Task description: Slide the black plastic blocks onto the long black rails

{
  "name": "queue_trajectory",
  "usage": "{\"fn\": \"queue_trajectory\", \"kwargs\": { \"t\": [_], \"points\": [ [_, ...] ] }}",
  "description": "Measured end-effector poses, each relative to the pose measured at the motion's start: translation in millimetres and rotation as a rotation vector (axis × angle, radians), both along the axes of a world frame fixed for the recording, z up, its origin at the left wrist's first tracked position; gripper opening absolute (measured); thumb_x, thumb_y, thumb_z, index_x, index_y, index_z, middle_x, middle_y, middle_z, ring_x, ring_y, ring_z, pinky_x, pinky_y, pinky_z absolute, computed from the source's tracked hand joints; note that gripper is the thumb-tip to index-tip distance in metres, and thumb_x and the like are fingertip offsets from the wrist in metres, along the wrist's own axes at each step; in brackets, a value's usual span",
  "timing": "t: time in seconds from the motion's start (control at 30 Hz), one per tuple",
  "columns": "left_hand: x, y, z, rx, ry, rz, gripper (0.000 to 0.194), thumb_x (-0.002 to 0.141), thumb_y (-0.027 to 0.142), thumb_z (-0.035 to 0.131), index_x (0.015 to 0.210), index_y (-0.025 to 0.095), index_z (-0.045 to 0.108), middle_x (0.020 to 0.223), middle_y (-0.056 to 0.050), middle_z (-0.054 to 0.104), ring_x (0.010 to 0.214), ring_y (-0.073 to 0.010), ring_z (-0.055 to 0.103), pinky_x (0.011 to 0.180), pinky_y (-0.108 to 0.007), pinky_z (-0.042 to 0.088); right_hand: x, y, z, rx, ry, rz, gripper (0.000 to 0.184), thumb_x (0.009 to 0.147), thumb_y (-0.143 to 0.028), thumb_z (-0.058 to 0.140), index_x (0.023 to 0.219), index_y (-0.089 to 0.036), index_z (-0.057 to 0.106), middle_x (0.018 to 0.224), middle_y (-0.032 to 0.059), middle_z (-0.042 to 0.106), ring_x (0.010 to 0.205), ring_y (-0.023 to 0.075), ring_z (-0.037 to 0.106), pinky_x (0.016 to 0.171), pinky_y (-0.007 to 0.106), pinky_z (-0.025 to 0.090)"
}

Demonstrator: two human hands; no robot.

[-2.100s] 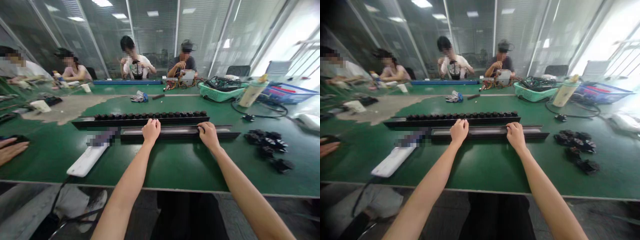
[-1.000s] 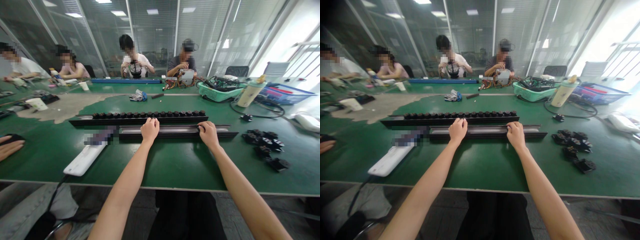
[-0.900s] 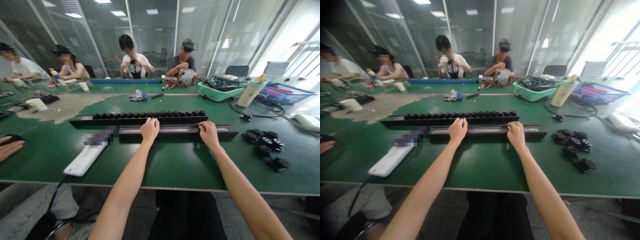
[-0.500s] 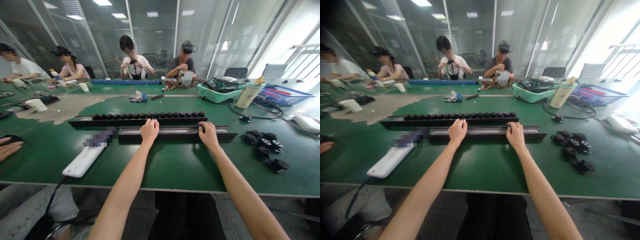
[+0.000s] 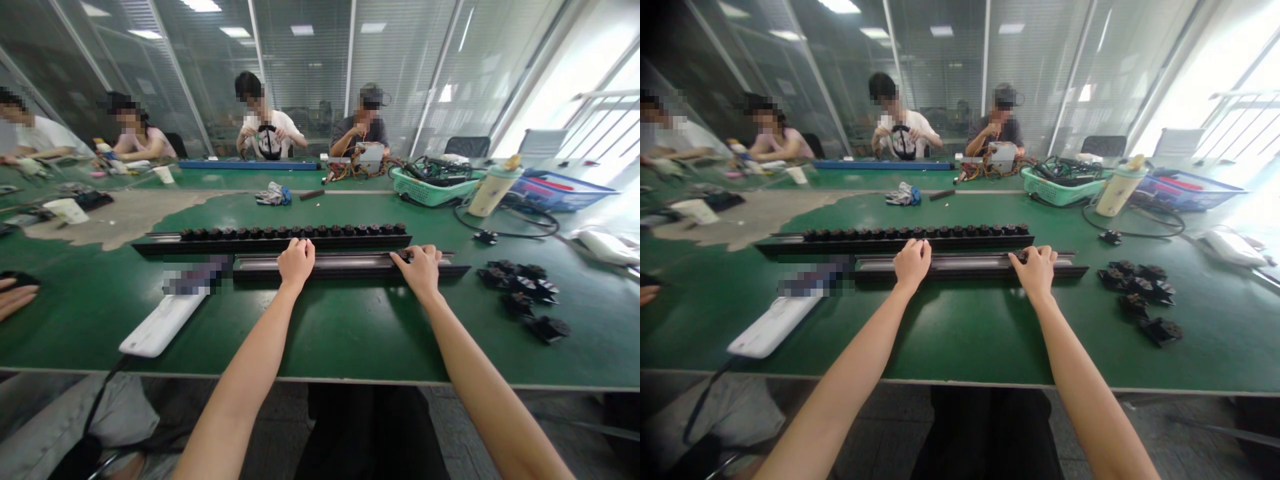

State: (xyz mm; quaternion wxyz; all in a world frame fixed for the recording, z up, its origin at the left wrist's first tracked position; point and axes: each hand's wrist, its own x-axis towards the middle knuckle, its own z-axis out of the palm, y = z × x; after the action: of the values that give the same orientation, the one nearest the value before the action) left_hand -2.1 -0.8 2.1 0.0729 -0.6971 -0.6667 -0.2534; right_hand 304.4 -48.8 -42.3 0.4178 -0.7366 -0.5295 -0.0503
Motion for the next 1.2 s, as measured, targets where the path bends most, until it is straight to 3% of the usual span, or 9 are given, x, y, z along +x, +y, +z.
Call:
{"fn": "queue_trajectory", "kwargs": {
  "t": [1.2],
  "points": [
    [-1.5, 1.4, 0.3, -0.021, -0.020, -0.003, 0.046, 0.110, 0.040, 0.033, 0.097, 0.023, 0.073, 0.110, -0.009, 0.069, 0.089, -0.0232, 0.070, 0.070, -0.031, 0.040, 8.7, 3.4, -2.0, 0.072, 0.014, -0.004, 0.049, 0.089, -0.068, 0.057, 0.086, -0.021, 0.071, 0.103, 0.0148, 0.055, 0.108, 0.0349, 0.045, 0.095, 0.056, 0.048]
  ]
}}
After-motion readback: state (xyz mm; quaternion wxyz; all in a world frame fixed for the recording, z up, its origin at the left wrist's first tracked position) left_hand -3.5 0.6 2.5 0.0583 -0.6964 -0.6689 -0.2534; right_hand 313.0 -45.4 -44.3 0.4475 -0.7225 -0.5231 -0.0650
